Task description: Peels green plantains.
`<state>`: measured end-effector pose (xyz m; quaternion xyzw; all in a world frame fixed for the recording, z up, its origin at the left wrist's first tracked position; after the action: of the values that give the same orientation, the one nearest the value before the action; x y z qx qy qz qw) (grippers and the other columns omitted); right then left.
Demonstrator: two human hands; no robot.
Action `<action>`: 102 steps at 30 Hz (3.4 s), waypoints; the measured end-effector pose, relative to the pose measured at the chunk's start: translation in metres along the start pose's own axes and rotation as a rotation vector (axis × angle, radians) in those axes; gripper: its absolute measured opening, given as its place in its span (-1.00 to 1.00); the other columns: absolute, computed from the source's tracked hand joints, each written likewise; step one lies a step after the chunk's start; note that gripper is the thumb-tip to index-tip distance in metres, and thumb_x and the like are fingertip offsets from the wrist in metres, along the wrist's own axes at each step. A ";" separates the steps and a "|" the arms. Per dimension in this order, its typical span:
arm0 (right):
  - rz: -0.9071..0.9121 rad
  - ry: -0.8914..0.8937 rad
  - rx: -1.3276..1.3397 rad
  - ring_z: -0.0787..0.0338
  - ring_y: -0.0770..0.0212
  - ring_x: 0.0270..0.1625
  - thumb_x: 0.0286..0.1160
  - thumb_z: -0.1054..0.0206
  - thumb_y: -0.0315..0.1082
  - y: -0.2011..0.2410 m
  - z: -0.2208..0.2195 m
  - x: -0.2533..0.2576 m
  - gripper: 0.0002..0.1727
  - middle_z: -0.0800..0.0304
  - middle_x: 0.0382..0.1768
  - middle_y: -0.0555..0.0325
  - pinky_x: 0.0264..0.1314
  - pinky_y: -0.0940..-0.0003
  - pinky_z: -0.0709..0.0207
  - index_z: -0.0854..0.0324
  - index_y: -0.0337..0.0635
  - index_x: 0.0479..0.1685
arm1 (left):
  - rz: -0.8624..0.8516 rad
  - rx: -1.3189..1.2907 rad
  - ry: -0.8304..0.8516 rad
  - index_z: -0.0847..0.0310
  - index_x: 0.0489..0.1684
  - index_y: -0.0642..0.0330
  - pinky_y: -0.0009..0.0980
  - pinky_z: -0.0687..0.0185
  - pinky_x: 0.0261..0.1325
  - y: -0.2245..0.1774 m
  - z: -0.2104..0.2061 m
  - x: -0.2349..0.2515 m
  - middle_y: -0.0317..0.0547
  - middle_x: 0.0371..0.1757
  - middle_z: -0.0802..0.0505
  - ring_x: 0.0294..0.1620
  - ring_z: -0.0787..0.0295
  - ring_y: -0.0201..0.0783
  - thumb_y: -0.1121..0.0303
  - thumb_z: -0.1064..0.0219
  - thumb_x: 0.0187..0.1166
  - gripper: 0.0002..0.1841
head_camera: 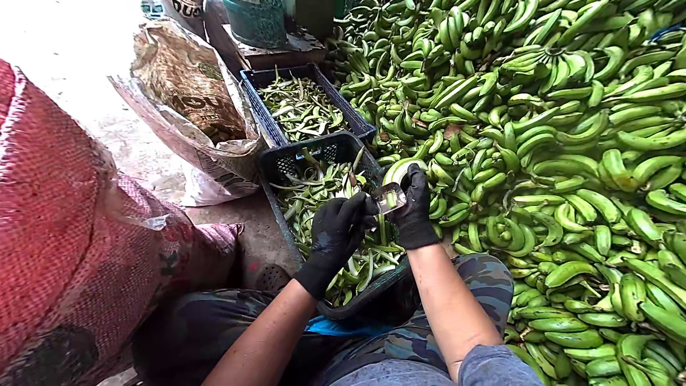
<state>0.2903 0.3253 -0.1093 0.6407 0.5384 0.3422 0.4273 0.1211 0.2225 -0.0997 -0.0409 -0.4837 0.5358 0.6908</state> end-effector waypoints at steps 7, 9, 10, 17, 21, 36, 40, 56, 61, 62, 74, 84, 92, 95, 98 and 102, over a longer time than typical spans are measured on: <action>-0.107 0.763 -0.516 -0.76 0.38 0.00 0.62 -0.12 -0.11 -0.023 -0.018 -0.034 -0.57 -0.77 0.00 0.22 0.08 0.32 -0.69 -0.53 -0.05 0.38 | 0.054 -0.127 0.177 -0.59 0.54 -0.02 0.08 -0.60 0.20 0.038 0.001 0.019 0.00 0.11 -0.82 0.10 -0.76 -0.05 -0.17 -0.03 0.76 -0.41; -0.210 0.800 -0.620 -0.76 0.42 -0.12 0.50 -0.22 -0.07 -0.027 -0.011 -0.041 -0.59 -0.78 -0.13 0.27 -0.04 0.38 -0.70 -0.61 -0.06 0.23 | 0.086 -0.161 0.236 -0.59 0.54 -0.05 0.07 -0.62 0.25 0.045 -0.009 0.016 -0.04 0.19 -0.82 0.18 -0.76 -0.09 -0.16 0.01 0.77 -0.42; -0.262 0.832 -0.671 -0.75 0.41 -0.16 0.42 -0.27 -0.04 -0.031 -0.010 -0.044 -0.54 -0.78 -0.15 0.26 -0.08 0.37 -0.68 -0.63 -0.07 0.22 | 0.121 -0.170 0.260 -0.61 0.53 -0.07 0.04 -0.64 0.29 0.051 -0.014 0.015 -0.08 0.24 -0.82 0.23 -0.77 -0.14 -0.16 0.02 0.79 -0.44; -0.328 0.557 -0.192 -0.80 0.33 -0.25 0.68 -0.11 0.02 -0.027 0.005 -0.030 -0.64 -0.81 -0.22 0.23 -0.23 0.34 -0.74 -0.56 0.08 0.24 | 0.232 -0.296 0.252 -0.61 0.50 -0.05 -0.08 -0.65 0.38 0.052 -0.016 0.014 -0.16 0.31 -0.81 0.29 -0.75 -0.29 -0.15 0.02 0.81 -0.46; -0.280 0.387 0.402 -0.81 0.22 0.04 0.83 0.31 0.13 -0.014 -0.001 -0.009 -0.42 -0.81 -0.04 0.17 0.09 0.18 -0.74 -0.60 0.04 0.12 | -0.036 -0.300 0.126 -0.60 0.51 0.10 -0.14 -0.71 0.21 0.006 -0.008 0.012 -0.02 0.09 -0.83 0.09 -0.77 -0.20 -0.14 0.00 0.80 -0.40; -0.187 0.359 0.055 -0.77 0.34 -0.14 0.80 0.18 0.19 -0.023 0.004 -0.024 -0.48 -0.77 -0.14 0.27 -0.12 0.28 -0.72 -0.57 0.08 0.17 | -0.077 -0.063 0.129 -0.64 0.50 -0.09 -0.04 -0.68 0.03 0.001 -0.007 0.006 0.00 -0.03 -0.80 -0.06 -0.76 -0.05 -0.05 -0.29 0.66 -0.51; 0.106 0.356 -0.725 -0.73 0.19 0.09 0.88 0.16 -0.09 -0.023 0.016 -0.027 -0.53 -0.72 0.15 0.02 0.14 0.11 -0.65 -0.46 -0.08 0.50 | 0.076 -0.089 0.165 -0.58 0.55 -0.06 -0.01 -0.72 0.09 0.017 -0.018 -0.001 0.02 0.03 -0.82 0.02 -0.79 -0.05 -0.10 -0.14 0.75 -0.47; -0.454 0.111 0.103 -0.69 0.28 -0.49 0.72 0.09 0.17 -0.038 0.062 -0.007 -0.51 -0.70 -0.44 0.20 -0.43 0.29 -0.66 -0.58 0.02 -0.04 | -0.139 -0.090 0.305 -0.64 0.47 -0.04 -0.01 -0.73 -0.04 0.001 -0.033 -0.006 -0.02 -0.09 -0.80 -0.11 -0.77 -0.06 -0.22 -0.12 0.69 -0.41; -0.706 0.125 0.265 -0.64 0.25 -0.66 0.75 0.34 0.24 -0.045 0.053 -0.017 -0.30 -0.67 -0.53 0.08 -0.70 0.40 -0.55 -0.55 -0.14 -0.10 | -0.370 0.009 0.293 -0.73 0.33 -0.26 -0.03 -0.66 0.03 -0.039 -0.035 -0.018 -0.09 -0.12 -0.81 -0.08 -0.76 -0.04 0.00 -0.48 0.46 -0.56; -0.703 0.114 0.207 -0.63 0.26 -0.66 0.77 0.32 0.20 -0.047 0.054 -0.021 -0.34 -0.66 -0.54 0.10 -0.70 0.41 -0.55 -0.54 -0.13 -0.09 | -0.351 0.002 0.307 -0.73 0.34 -0.26 -0.04 -0.67 0.01 -0.038 -0.039 -0.019 -0.08 -0.13 -0.81 -0.09 -0.76 -0.04 0.02 -0.48 0.46 -0.56; -0.631 0.412 0.149 -0.62 0.31 -0.61 0.70 0.22 0.12 -0.082 0.038 -0.036 -0.44 -0.73 -0.42 0.17 -0.61 0.38 -0.59 -0.66 0.06 0.12 | 0.654 -0.312 0.390 -0.61 0.33 -0.14 0.01 -0.68 -0.20 0.082 -0.043 -0.032 -0.09 -0.23 -0.82 -0.30 -0.75 -0.14 -0.31 -0.08 0.69 -0.45; -0.678 0.278 0.156 -0.60 0.35 -0.68 0.79 0.27 0.04 -0.058 0.053 -0.018 -0.44 -0.68 -0.54 0.16 -0.69 0.50 -0.53 -0.60 -0.11 -0.06 | -0.042 -0.381 0.623 -0.72 0.31 0.01 -0.13 -0.76 0.12 -0.018 -0.064 -0.030 -0.14 0.02 -0.84 -0.01 -0.80 -0.25 -0.12 -0.27 0.63 -0.51; -0.586 0.286 0.044 -0.59 0.34 -0.61 0.74 0.17 0.08 -0.080 0.053 -0.020 -0.54 -0.64 -0.51 0.23 -0.60 0.40 -0.56 -0.58 0.03 -0.06 | 0.471 -0.120 0.327 -0.58 0.43 0.06 0.21 -0.67 0.13 0.057 -0.042 -0.003 0.14 0.09 -0.81 0.07 -0.79 0.09 -0.03 -0.21 0.74 -0.53; -0.477 0.162 -0.098 -0.64 0.30 -0.52 0.71 0.02 0.00 -0.064 0.075 -0.003 -0.60 -0.69 -0.41 0.18 -0.50 0.33 -0.60 -0.62 -0.01 0.10 | 0.567 -0.072 0.334 -0.57 0.39 0.06 0.26 -0.66 0.10 0.076 -0.011 0.008 0.14 0.01 -0.83 0.03 -0.81 0.12 -0.11 -0.11 0.77 -0.50; -0.255 0.152 -0.188 -0.80 0.16 -0.13 0.80 0.05 -0.20 -0.044 0.061 0.009 -0.62 -0.79 -0.11 -0.01 -0.09 0.12 -0.76 -0.58 -0.22 0.21 | 0.583 0.020 0.506 -0.62 0.33 0.13 0.28 -0.64 0.20 0.082 -0.001 0.001 0.17 0.07 -0.84 0.13 -0.80 0.16 -0.13 -0.05 0.78 -0.46; 0.038 0.431 -0.255 -0.81 0.29 -0.08 0.86 0.18 -0.30 0.000 -0.073 -0.013 -0.58 -0.78 -0.03 0.10 0.00 0.28 -0.76 -0.50 -0.31 0.34 | 0.614 0.049 0.700 -0.64 0.32 0.16 0.35 -0.59 0.27 0.109 -0.025 -0.049 0.20 0.15 -0.83 0.26 -0.76 0.22 -0.19 -0.15 0.66 -0.39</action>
<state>0.2218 0.3256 -0.0800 0.5037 0.5574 0.5442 0.3734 0.0645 0.2416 -0.2063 -0.3440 -0.1743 0.6807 0.6228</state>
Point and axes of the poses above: each hand's wrist, its own x-axis towards the middle knuckle, its own z-axis out of the back of the hand, y = z × x, the point moved 10 cm from there along x, towards the middle knuckle
